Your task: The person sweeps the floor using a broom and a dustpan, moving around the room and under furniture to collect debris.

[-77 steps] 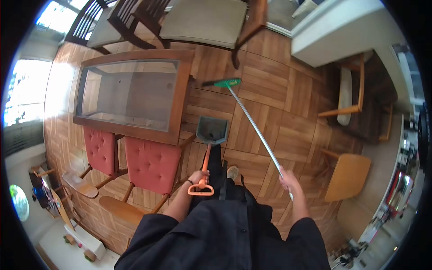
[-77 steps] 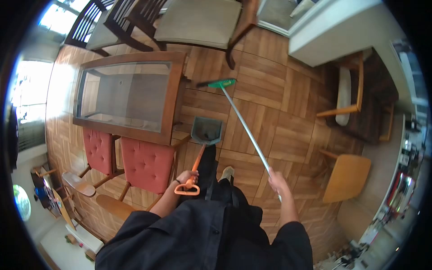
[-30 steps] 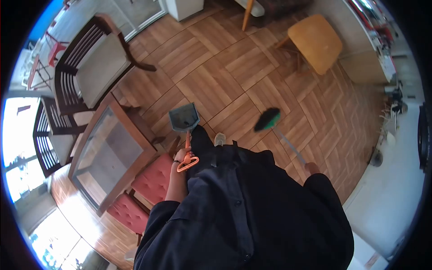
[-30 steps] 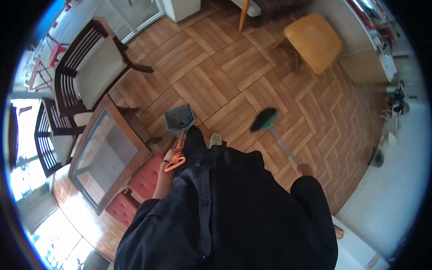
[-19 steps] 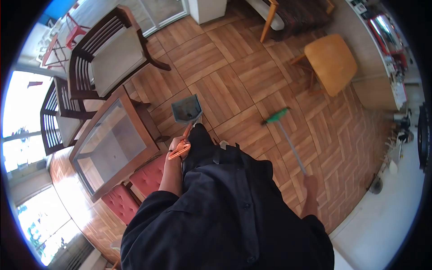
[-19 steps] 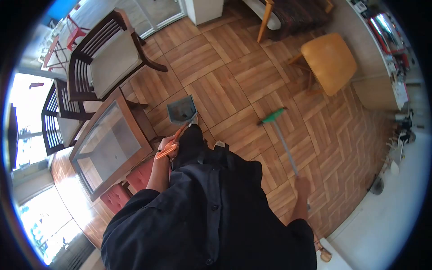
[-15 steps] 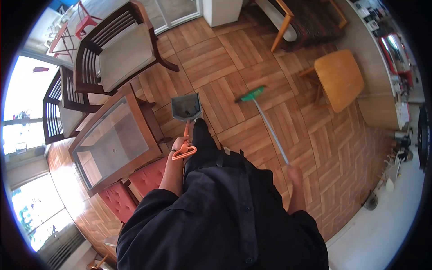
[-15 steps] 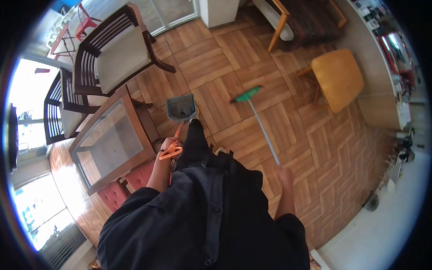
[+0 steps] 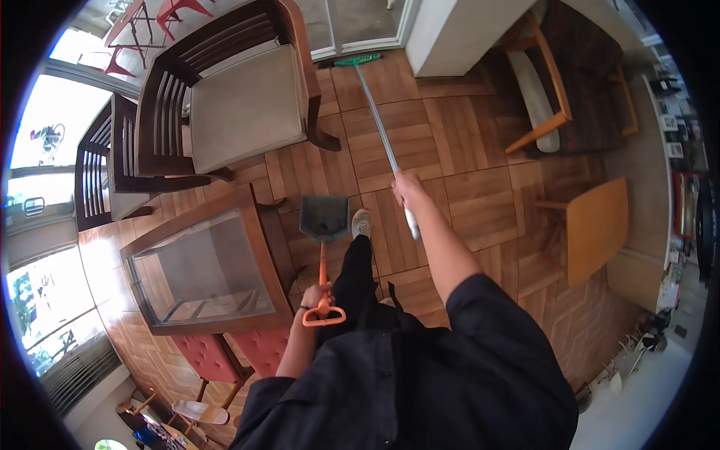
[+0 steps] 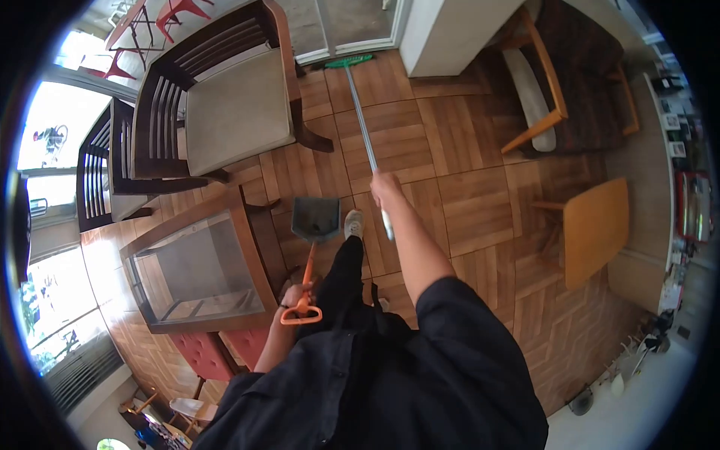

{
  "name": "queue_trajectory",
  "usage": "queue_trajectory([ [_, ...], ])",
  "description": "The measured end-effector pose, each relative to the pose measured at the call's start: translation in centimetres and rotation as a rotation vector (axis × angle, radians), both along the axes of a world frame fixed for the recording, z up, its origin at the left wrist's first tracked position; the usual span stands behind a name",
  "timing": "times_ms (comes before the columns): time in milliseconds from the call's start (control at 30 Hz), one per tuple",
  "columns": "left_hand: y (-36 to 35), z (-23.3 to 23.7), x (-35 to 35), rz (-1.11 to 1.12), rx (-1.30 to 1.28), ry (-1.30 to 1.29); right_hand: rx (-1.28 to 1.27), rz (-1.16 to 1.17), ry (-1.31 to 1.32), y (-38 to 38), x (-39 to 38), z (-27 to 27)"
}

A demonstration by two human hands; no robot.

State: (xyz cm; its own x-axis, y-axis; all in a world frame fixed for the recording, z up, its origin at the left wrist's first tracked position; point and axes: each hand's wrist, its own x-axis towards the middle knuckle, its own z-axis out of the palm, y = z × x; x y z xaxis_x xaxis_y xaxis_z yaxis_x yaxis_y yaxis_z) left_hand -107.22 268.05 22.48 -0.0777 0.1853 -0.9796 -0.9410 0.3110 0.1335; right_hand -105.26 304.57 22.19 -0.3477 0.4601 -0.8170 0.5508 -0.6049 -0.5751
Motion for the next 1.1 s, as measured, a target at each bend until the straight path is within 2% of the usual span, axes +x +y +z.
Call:
queue_trajectory([
  [67, 1.1, 1.2, -1.1, 0.066, -0.025, -0.065, -0.086, -0.023, -0.026, 3.7, -6.6, -2.9],
  [167, 1.4, 1.0, -2.4, 0.118, -0.033, -0.141, -0.027, 0.111, -0.206, 5.9, -10.9, -5.5],
  [267, 2.5, 2.0, -3.7, 0.149, -0.029, -0.220, 0.098, 0.923, -0.446, 6.3, -7.9, -6.5],
  [333, 3.1, 1.7, -4.1, 0.132, -0.031, -0.252, 0.358, 0.470, -0.441, 2.8, 0.0, -7.5],
  [367, 3.6, 1.8, -4.3, 0.110, -0.017, -0.251, 0.264, 0.513, -0.548, 1.6, 3.3, -3.8],
  [400, 4.2, 1.7, -4.4, 0.081, 0.003, -0.238, 0.288, 0.511, -0.541, -0.4, 8.7, -7.4],
  [467, 4.6, 0.8, -4.4, 0.009, 0.036, -0.221, 0.191, 0.489, -0.664, -3.8, 18.7, -7.2],
  [567, 4.5, -1.1, -4.0, -0.039, 0.034, -0.239, -0.042, 0.420, -0.863, -8.5, 29.9, 1.6],
  [633, 4.2, -1.1, -3.1, -0.105, 0.067, -0.242, -0.016, 0.366, -0.816, -13.7, 40.7, 1.0],
  [767, 4.5, -0.4, -1.4, -0.188, 0.228, -0.295, -0.127, 0.350, -1.169, -24.3, 58.2, 2.8],
  [833, 4.6, -0.1, 0.6, -0.137, 0.237, -0.289, -0.122, 0.220, -1.163, -29.4, 67.3, 3.9],
  [900, 5.7, 0.8, 2.7, -0.028, 0.188, -0.217, -0.309, 0.183, -1.169, -29.3, 70.8, 9.0],
  [967, 6.3, 0.9, 4.3, -0.019, 0.225, -0.251, -0.087, 0.235, -1.285, -31.3, 75.8, 9.3],
  [1100, 7.6, 2.0, 6.4, -0.021, 0.271, -0.255, 0.070, 0.088, -1.453, -32.2, 78.5, 12.5],
])
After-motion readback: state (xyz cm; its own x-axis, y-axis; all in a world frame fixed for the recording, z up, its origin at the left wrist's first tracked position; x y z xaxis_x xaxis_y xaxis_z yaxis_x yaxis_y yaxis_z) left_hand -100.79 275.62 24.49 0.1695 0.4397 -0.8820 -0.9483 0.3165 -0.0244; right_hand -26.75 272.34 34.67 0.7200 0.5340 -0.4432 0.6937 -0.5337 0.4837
